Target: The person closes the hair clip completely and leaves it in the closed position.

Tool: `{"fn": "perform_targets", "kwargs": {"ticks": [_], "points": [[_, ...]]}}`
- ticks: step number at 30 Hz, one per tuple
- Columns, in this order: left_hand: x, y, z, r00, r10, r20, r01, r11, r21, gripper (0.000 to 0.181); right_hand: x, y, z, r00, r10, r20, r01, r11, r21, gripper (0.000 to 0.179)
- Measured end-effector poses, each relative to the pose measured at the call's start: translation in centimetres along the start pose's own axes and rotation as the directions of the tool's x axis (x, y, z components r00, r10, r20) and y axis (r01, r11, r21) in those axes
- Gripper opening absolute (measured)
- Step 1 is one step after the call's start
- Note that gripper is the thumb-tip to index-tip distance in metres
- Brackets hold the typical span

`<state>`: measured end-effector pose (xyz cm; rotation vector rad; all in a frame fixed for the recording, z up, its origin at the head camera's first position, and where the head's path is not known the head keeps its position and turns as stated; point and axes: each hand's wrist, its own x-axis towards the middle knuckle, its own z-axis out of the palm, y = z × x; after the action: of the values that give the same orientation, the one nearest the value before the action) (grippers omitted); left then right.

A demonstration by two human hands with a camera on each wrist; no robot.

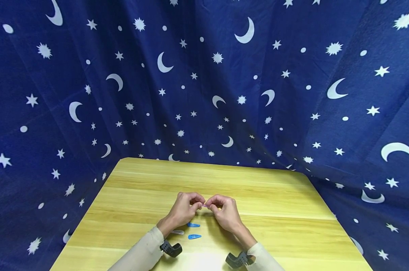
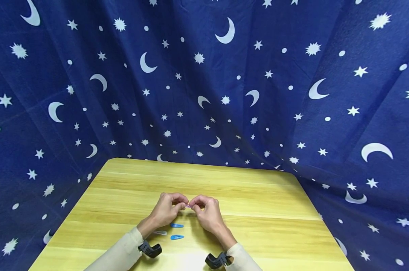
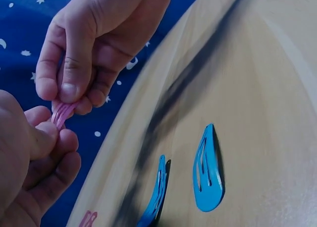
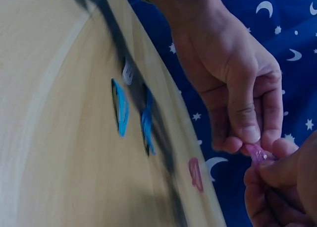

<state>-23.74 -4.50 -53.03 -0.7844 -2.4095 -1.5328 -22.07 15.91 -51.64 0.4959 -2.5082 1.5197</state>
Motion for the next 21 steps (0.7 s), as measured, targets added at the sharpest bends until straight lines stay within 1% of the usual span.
{"fn": "perform_targets", "kwargs": {"ticks": [5, 14, 21], "points": [[0.1, -0.1, -0.1, 1.0, -0.016, 0.022, 0.016, 0.999, -0.031, 0.018, 0.0, 0.0, -0.1, 1.0, 0.007, 0.008, -0.008, 0.999, 0.031, 0.031], [-0.1, -0.2, -0.7, 0.999, -0.05, 0.018, 0.051, 0.998, -0.033, 0.015, 0.0, -0.2, 0.2, 1.0, -0.003, 0.01, 0.002, 0.997, 0.075, 0.026], [-0.5, -0.1, -1.1, 0.999, -0.042, 0.024, 0.043, 0.999, -0.02, 0.014, 0.0, -0.2, 0.6, 1.0, -0.014, 0.017, 0.012, 0.997, 0.079, 0.025]]}}
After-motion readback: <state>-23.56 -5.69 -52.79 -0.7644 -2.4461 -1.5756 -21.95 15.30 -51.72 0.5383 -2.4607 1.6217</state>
